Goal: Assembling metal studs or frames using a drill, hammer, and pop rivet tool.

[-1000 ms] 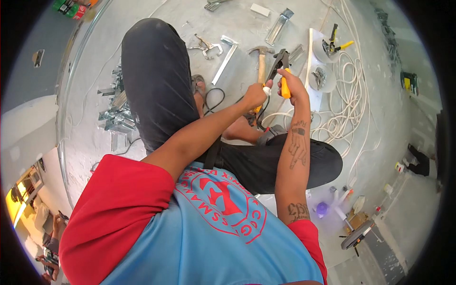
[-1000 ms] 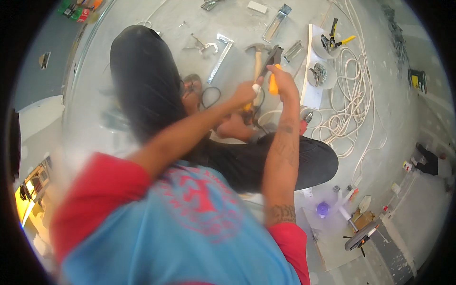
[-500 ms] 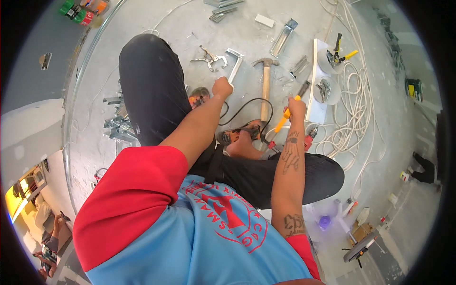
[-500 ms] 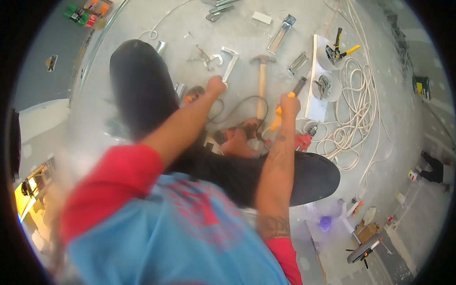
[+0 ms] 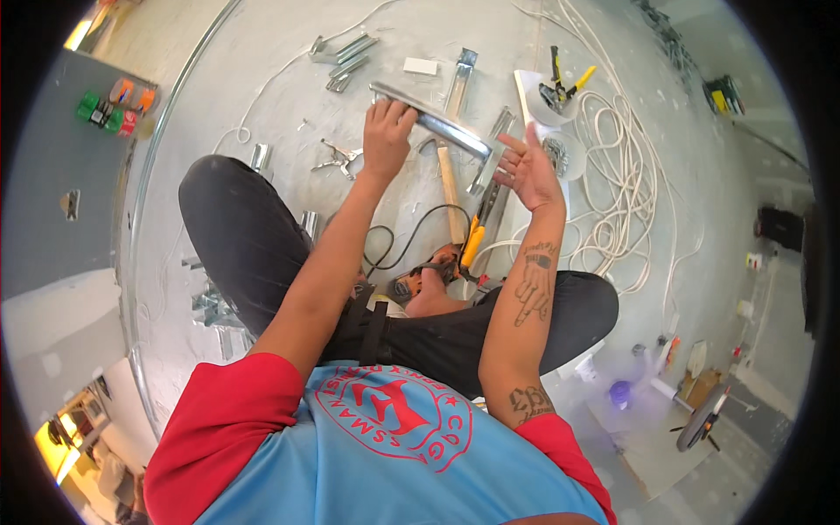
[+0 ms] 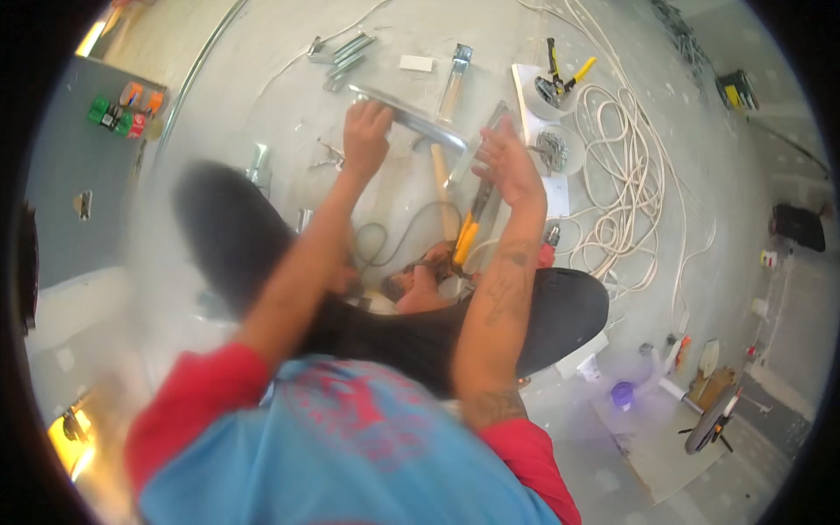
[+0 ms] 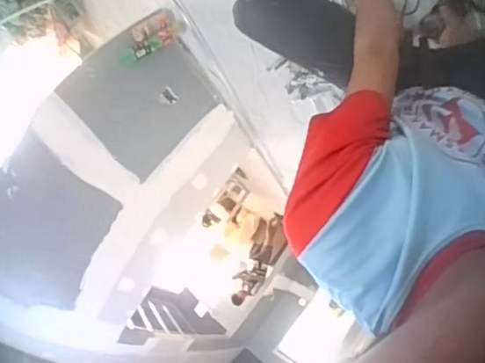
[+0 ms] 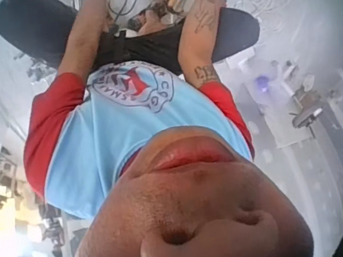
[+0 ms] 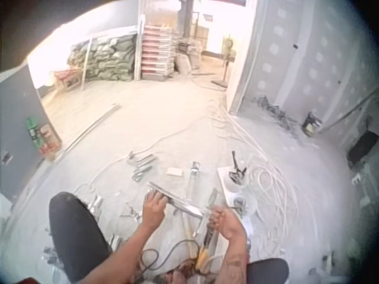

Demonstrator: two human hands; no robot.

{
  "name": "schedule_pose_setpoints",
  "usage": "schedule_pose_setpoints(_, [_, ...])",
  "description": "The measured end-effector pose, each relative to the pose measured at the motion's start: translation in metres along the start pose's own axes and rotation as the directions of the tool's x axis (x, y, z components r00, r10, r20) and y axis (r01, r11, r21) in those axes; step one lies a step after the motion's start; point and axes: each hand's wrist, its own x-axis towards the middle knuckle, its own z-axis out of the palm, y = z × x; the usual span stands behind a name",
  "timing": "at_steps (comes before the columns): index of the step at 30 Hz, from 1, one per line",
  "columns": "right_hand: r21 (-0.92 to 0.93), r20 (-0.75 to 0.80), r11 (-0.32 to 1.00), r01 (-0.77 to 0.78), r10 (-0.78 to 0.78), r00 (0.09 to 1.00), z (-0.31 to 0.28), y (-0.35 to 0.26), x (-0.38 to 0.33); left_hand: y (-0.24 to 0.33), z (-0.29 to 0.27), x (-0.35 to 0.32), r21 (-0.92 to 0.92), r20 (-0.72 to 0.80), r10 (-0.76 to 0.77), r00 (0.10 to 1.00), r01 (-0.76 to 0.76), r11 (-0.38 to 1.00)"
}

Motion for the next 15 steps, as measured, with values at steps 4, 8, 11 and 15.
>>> schedule_pose_setpoints(4, [-0.049,0.212,0.975,0.216,-0.201,0.956,0.046,-0.016,-0.034,-0.006,-0.015,0.064,0.031,-0.157,0.16,0.975,-0.157,0.987])
schedule_pose_setpoints(8, [0.062,0.203,0.936,0.347,-0.353,0.913,0.073,-0.022,-0.042,-0.012,-0.022,0.095,0.101,-0.139,0.254,0.957,-0.241,0.965])
schedule_pose_setpoints(11, [0.026,0.044,0.899,0.437,-0.438,0.898,0.076,-0.026,-0.048,-0.016,-0.016,0.084,0.141,-0.09,0.236,0.968,-0.222,0.965])
schedule_pose_setpoints(15, [-0.136,-0.03,0.824,0.55,-0.558,0.829,0.067,-0.026,-0.05,-0.047,0.01,0.037,0.063,-0.014,-0.041,0.999,0.042,0.997])
